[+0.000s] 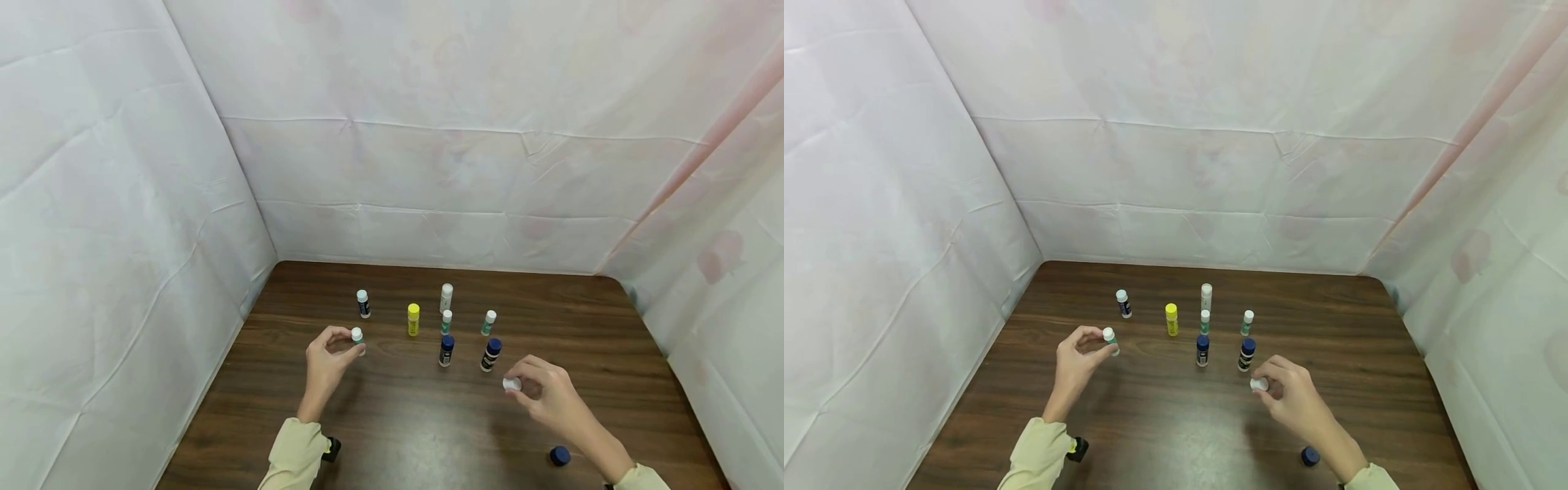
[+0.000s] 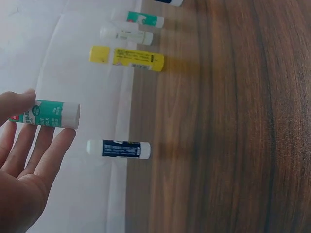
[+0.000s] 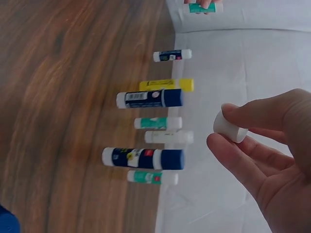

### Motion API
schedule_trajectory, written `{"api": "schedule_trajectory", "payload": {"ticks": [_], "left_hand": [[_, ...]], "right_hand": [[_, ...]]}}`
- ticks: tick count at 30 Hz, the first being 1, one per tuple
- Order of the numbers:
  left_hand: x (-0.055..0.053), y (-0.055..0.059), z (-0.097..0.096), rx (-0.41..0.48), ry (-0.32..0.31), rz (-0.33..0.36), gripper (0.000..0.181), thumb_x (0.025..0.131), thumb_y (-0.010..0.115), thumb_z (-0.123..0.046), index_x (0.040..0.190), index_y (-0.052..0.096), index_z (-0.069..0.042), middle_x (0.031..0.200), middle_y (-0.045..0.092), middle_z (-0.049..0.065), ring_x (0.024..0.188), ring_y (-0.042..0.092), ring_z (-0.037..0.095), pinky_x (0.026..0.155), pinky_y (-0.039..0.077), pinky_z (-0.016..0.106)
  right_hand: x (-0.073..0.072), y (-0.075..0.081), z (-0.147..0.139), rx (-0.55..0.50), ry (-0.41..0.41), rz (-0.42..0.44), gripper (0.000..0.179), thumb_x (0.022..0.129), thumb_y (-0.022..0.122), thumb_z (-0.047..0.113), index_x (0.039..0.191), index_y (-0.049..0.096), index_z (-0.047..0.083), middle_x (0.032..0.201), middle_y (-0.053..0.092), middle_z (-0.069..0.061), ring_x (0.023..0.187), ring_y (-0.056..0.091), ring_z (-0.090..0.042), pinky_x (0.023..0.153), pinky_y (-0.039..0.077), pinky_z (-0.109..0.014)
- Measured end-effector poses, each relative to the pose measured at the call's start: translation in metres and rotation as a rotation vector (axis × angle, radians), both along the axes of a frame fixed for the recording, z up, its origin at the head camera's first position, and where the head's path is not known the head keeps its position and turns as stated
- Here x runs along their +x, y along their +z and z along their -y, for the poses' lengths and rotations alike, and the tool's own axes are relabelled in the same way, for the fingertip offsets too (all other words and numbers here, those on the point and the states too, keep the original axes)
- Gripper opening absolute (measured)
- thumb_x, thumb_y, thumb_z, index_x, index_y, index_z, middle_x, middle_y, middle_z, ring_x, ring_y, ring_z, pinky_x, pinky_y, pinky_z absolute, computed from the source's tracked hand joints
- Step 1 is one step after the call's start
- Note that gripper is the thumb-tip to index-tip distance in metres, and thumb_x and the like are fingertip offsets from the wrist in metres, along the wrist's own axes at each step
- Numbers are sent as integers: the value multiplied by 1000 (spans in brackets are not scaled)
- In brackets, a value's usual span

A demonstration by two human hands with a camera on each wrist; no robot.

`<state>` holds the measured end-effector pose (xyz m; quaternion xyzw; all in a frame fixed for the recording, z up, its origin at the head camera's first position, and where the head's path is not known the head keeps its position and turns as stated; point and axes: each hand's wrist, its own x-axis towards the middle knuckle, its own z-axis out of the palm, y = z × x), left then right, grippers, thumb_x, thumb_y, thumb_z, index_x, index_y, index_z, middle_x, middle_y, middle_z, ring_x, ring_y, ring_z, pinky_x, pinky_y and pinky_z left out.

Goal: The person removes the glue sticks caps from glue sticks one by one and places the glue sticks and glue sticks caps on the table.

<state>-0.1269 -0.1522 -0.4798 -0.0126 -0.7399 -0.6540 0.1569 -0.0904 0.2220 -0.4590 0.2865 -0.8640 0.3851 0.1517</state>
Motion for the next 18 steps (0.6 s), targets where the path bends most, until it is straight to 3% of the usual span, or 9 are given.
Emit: {"api": "schedule_trajectory", "payload": {"ticks": [6,13,18], "left_hand": [[-10,-10,3,-17,-10,18,30,70,78,7,93,60,12,94,65,25,91,64,44,73,56,34],[-22,-19,3,29,-16,-16,29,70,77,11,92,58,15,93,65,28,91,63,45,80,52,51],[-31,-25,2,11,15,-5,29,69,77,11,91,59,15,93,65,28,91,64,43,79,52,51]], "right_hand": [[2,-11,-8,32,-1,56,37,58,79,-18,79,65,9,82,59,3,69,59,-7,55,54,-22],[4,-27,-26,92,-32,79,34,58,80,-15,78,65,9,80,59,4,66,57,-6,51,51,-20],[6,-38,-37,116,-48,168,29,62,80,-11,79,65,7,80,58,2,65,56,-3,52,50,-18]]}}
